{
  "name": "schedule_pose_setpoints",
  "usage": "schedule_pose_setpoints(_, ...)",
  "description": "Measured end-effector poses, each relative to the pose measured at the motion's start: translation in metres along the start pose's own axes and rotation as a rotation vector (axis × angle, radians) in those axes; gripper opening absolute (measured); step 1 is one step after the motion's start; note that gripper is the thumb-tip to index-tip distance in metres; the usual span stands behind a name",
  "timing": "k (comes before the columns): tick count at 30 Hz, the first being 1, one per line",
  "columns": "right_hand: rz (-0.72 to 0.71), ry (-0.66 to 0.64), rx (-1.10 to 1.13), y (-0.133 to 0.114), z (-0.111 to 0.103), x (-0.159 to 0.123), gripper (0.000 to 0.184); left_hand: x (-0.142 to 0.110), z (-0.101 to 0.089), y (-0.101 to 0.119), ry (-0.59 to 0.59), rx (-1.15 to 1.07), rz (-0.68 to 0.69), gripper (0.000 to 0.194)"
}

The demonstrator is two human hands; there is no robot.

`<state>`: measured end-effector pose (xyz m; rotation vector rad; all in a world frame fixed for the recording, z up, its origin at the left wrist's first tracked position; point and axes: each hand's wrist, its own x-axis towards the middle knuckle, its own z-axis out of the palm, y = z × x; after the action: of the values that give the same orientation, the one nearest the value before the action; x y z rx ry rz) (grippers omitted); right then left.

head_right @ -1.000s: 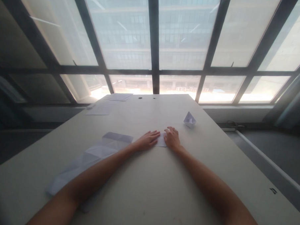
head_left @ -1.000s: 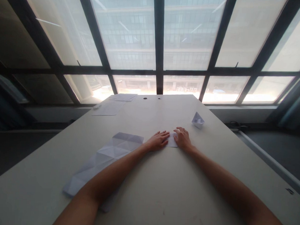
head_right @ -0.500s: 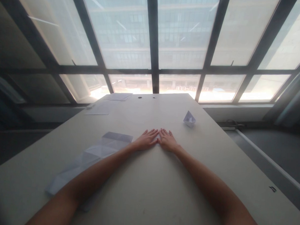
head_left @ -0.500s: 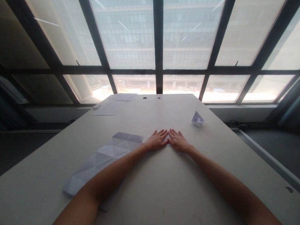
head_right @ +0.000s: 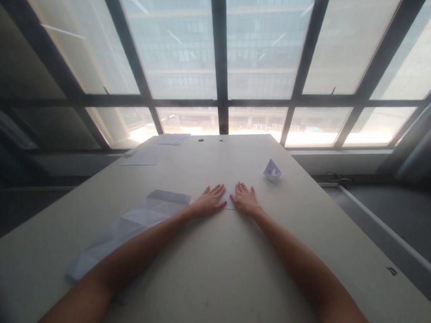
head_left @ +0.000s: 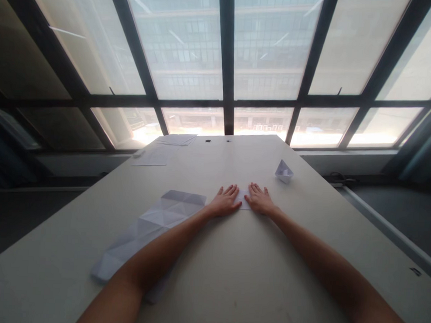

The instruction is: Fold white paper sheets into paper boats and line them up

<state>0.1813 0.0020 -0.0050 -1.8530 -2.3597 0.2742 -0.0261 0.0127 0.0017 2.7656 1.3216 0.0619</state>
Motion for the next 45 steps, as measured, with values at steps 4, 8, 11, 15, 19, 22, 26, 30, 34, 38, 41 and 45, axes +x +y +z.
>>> schedule_pose_setpoints(4,0.098,0.015,-0.023,0.008,0.000,0.003,0.071,0.001,0.002,0.001,0.007,0.006,-0.026,0.077)
schedule_pose_setpoints(8,0.116,0.049,-0.053,0.012,0.001,0.003,0.068,0.000,0.001,0.002,0.005,0.007,-0.032,0.077)
schedule_pose_setpoints(11,0.077,0.130,-0.088,0.009,0.002,0.000,0.063,-0.002,-0.002,0.002,0.003,0.003,0.009,0.071)
schedule_pose_setpoints(15,-0.118,0.204,-0.065,-0.001,0.002,-0.004,0.058,-0.005,-0.005,0.003,-0.006,-0.023,0.089,0.062)
schedule_pose_setpoints(19,-0.301,0.119,0.032,-0.009,0.003,-0.006,0.060,-0.005,-0.006,0.005,-0.007,-0.053,0.062,0.062)
schedule_pose_setpoints(22,-0.295,0.070,0.049,-0.009,0.005,-0.005,0.061,-0.004,-0.006,0.005,-0.005,-0.042,0.049,0.062)
schedule_pose_setpoints(26,-0.260,0.055,0.042,-0.007,0.007,-0.004,0.062,-0.003,-0.004,0.005,0.002,-0.032,0.049,0.062)
schedule_pose_setpoints(30,-0.220,0.054,0.031,-0.008,0.008,-0.003,0.063,-0.003,-0.003,0.004,0.008,-0.042,0.042,0.062)
schedule_pose_setpoints(34,-0.188,0.037,0.027,-0.007,0.007,-0.001,0.063,-0.002,-0.003,0.003,-0.001,-0.042,0.042,0.062)
schedule_pose_setpoints(38,-0.132,0.032,0.014,-0.002,0.003,0.000,0.063,-0.002,-0.004,0.002,-0.008,-0.039,0.042,0.062)
schedule_pose_setpoints(41,-0.072,0.032,0.005,0.003,0.001,0.001,0.064,-0.002,-0.004,0.003,-0.011,-0.042,0.042,0.062)
schedule_pose_setpoints(45,0.009,0.026,-0.009,0.010,0.000,0.002,0.066,-0.002,-0.005,0.003,-0.013,-0.042,0.040,0.061)
